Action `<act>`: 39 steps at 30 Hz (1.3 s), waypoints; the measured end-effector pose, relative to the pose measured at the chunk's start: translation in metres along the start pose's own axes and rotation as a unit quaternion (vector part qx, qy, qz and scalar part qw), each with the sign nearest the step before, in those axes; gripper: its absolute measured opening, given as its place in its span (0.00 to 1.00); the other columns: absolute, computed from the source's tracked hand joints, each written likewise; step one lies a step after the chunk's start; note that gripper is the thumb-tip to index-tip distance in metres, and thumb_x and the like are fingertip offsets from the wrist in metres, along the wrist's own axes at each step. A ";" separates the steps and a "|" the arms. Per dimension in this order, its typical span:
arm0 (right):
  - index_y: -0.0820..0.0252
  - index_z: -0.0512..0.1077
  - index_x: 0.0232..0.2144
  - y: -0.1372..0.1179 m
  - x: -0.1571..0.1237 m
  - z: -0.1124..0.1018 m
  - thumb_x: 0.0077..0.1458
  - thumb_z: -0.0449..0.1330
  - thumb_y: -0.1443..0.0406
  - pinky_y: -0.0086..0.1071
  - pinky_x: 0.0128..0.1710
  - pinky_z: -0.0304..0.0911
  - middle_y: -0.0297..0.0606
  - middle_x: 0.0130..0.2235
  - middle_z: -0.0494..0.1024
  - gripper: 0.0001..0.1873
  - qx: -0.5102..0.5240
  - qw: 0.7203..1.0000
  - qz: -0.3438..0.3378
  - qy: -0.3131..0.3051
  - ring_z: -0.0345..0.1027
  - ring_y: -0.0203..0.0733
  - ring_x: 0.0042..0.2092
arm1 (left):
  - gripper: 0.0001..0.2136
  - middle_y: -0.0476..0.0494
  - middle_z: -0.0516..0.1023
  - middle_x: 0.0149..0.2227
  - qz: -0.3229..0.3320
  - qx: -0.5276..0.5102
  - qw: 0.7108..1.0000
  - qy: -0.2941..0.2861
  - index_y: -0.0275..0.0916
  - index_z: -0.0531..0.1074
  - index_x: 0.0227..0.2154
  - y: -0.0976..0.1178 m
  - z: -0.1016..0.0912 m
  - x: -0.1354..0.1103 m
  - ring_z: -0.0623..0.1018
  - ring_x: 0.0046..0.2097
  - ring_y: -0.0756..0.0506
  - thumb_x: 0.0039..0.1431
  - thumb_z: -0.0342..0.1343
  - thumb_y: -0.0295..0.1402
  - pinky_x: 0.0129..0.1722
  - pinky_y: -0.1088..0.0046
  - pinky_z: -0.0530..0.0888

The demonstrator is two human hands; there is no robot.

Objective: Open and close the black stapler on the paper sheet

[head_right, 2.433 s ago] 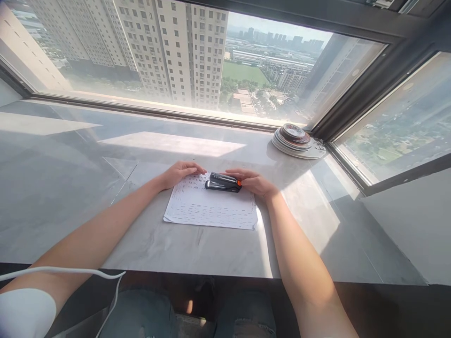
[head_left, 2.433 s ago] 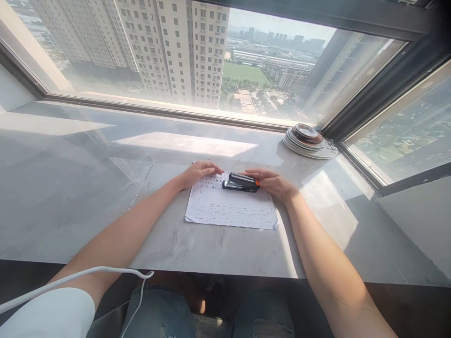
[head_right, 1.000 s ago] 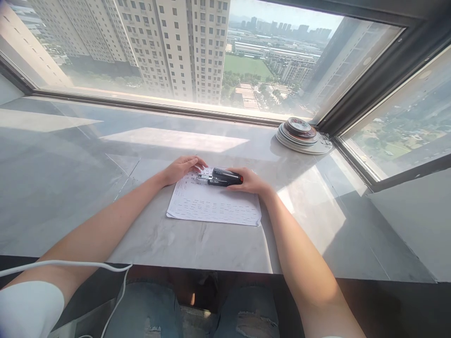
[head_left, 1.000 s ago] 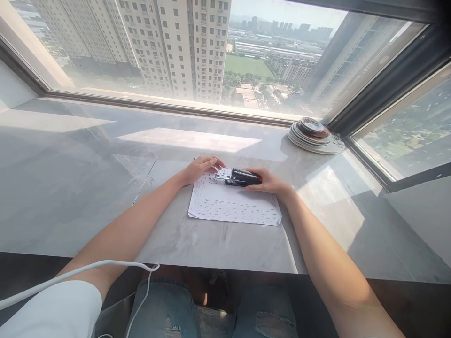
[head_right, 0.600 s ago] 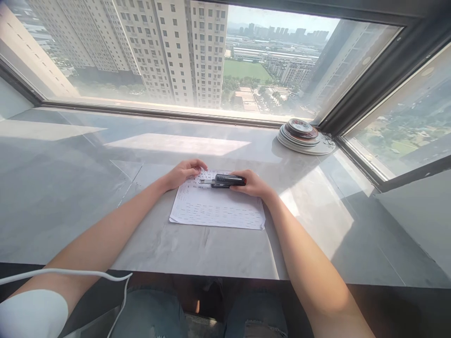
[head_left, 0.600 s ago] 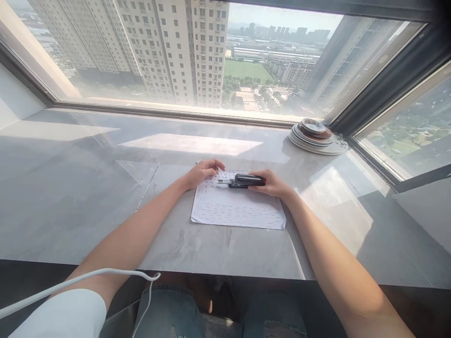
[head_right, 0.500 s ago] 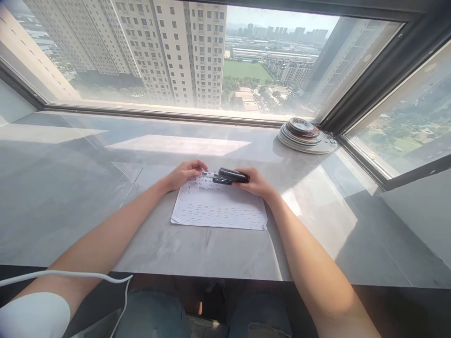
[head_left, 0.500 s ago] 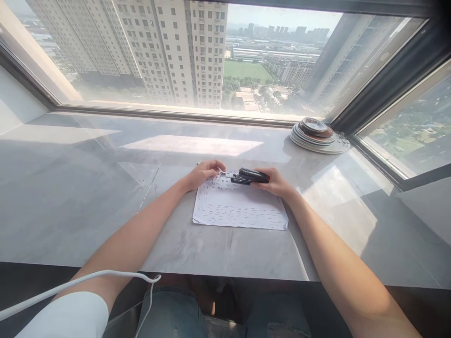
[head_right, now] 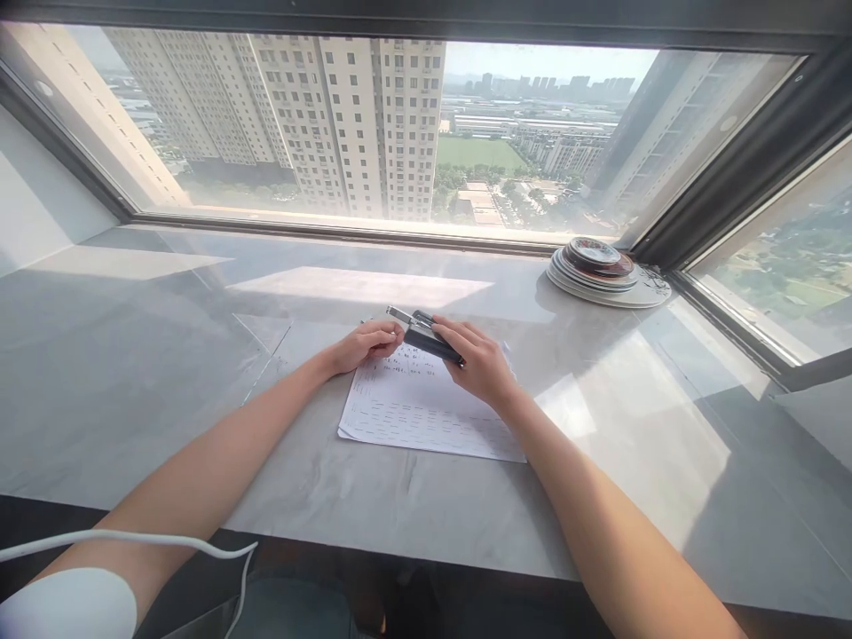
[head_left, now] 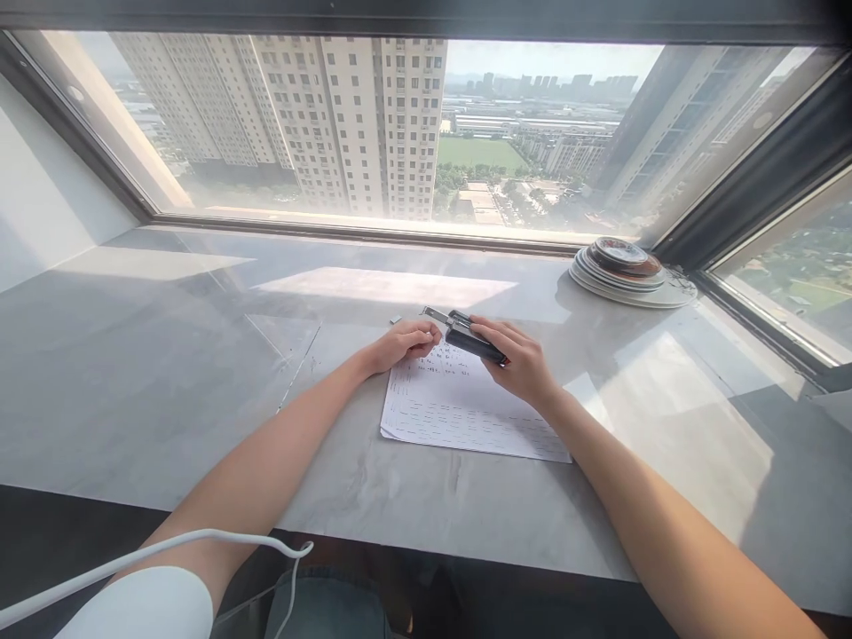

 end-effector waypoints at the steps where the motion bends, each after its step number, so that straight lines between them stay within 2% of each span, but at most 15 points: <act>1: 0.42 0.66 0.66 -0.001 0.000 0.000 0.63 0.58 0.71 0.52 0.55 0.73 0.35 0.64 0.72 0.32 -0.028 0.999 -0.020 0.009 0.72 0.55 0.59 | 0.09 0.55 0.54 0.21 -0.003 -0.002 1.000 0.000 0.39 0.68 0.32 0.000 0.000 0.000 0.52 0.23 0.52 0.64 0.53 0.39 0.24 0.72 0.50; 6: 0.42 0.59 0.70 -0.011 0.000 0.002 0.60 0.57 0.78 0.45 0.45 0.78 0.34 0.66 0.71 0.41 -0.152 0.982 -0.110 0.034 0.74 0.51 0.57 | 0.10 0.57 0.50 0.21 0.009 -0.021 1.000 0.008 0.39 0.67 0.32 -0.001 0.000 0.001 0.49 0.22 0.53 0.66 0.52 0.40 0.22 0.74 0.48; 12: 0.45 0.59 0.70 -0.020 0.004 0.003 0.58 0.55 0.80 0.41 0.40 0.78 0.36 0.65 0.72 0.42 -0.220 0.965 -0.138 0.027 0.74 0.50 0.55 | 0.12 0.58 0.50 0.20 0.027 -0.019 0.999 0.014 0.40 0.65 0.30 -0.004 -0.002 0.003 0.50 0.21 0.53 0.68 0.52 0.40 0.21 0.75 0.49; 22: 0.46 0.66 0.66 -0.030 0.009 0.000 0.60 0.54 0.79 0.40 0.42 0.75 0.34 0.64 0.73 0.36 -0.258 0.955 -0.145 0.021 0.73 0.48 0.55 | 0.12 0.58 0.49 0.20 0.036 -0.023 0.999 0.015 0.39 0.67 0.31 -0.011 -0.005 0.006 0.50 0.20 0.54 0.69 0.53 0.40 0.20 0.76 0.49; 32: 0.42 0.66 0.66 -0.027 0.010 0.001 0.64 0.57 0.74 0.42 0.44 0.74 0.32 0.64 0.73 0.32 -0.263 0.953 -0.148 0.012 0.73 0.49 0.55 | 0.10 0.57 0.50 0.20 0.033 -0.022 0.999 0.021 0.38 0.69 0.33 -0.003 -0.002 0.003 0.52 0.20 0.53 0.67 0.51 0.37 0.20 0.75 0.50; 39: 0.42 0.68 0.64 -0.024 0.010 0.003 0.66 0.58 0.68 0.45 0.46 0.73 0.34 0.64 0.73 0.27 -0.262 0.956 -0.129 -0.001 0.72 0.51 0.55 | 0.16 0.57 0.52 0.18 0.024 -0.043 0.998 0.038 0.37 0.71 0.32 -0.001 -0.001 0.003 0.53 0.18 0.55 0.71 0.50 0.43 0.18 0.77 0.51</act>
Point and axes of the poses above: each hand's wrist, its own x-axis towards the middle knuckle, its own z-axis out of the palm, y = z × x, the point moved 5 cm from there along x, towards the middle knuckle
